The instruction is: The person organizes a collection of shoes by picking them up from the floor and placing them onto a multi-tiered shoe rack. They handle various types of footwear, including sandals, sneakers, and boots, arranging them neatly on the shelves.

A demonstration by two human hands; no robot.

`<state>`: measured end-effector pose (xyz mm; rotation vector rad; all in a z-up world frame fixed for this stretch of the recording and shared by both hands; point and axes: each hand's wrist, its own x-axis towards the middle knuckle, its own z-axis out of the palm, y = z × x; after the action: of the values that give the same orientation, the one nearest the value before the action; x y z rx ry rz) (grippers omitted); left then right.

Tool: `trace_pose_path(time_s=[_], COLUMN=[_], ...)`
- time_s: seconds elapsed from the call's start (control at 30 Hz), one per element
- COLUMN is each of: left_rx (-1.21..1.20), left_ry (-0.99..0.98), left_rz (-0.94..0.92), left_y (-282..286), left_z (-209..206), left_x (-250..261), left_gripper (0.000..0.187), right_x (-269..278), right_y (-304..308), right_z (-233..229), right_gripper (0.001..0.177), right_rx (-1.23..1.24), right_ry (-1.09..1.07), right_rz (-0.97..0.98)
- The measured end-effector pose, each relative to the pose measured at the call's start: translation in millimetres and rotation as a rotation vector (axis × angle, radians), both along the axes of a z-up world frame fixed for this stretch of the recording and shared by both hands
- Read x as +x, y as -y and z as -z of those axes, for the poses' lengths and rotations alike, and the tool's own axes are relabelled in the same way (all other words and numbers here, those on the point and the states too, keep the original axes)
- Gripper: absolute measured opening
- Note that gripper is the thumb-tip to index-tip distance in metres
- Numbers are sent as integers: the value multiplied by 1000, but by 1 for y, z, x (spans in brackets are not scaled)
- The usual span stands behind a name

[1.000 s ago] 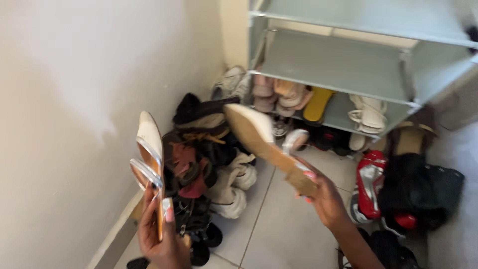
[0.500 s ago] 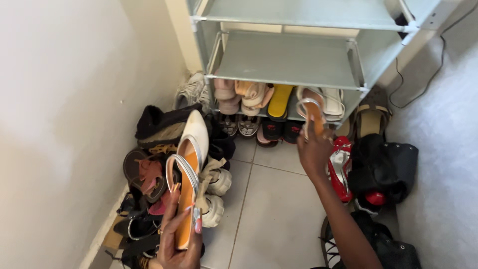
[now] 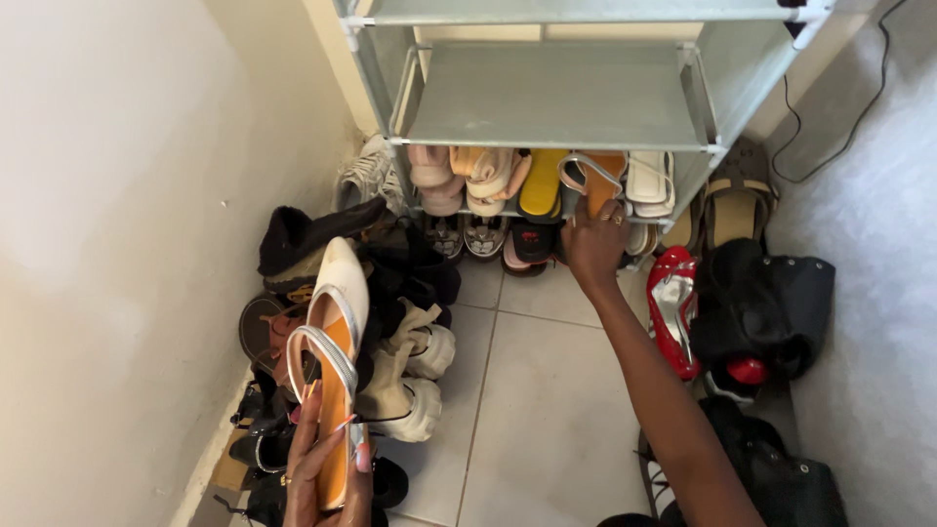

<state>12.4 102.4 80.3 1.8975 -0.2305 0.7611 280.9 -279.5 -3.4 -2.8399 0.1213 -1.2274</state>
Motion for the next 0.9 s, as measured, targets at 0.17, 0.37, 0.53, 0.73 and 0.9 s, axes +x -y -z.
trace_pose_path(time_s=[0.17,0.37,0.53,0.73,0.9], left_rx=[-34,26,-180,32,212], left_ry=[8,-20,-93,-5,225], left_rz=[40,67,197,472,420], left_y=[14,37,92,175,245], left_z=[-2,-19,-38,-40,-18], left_x=[5,11,23,103,177], left_gripper=[26,24,24,25,23], right_x=[-10,14,12,2,-1], right_y=[13,36,29,30,38], right_z=[-10,5,14,14,29], right_gripper=[64,61,67,54,49], right_rx=[-63,-28,161,233,183], right_ry=[41,-37,-45,34,74], right_rz=[4,-83,-198,-240,-243])
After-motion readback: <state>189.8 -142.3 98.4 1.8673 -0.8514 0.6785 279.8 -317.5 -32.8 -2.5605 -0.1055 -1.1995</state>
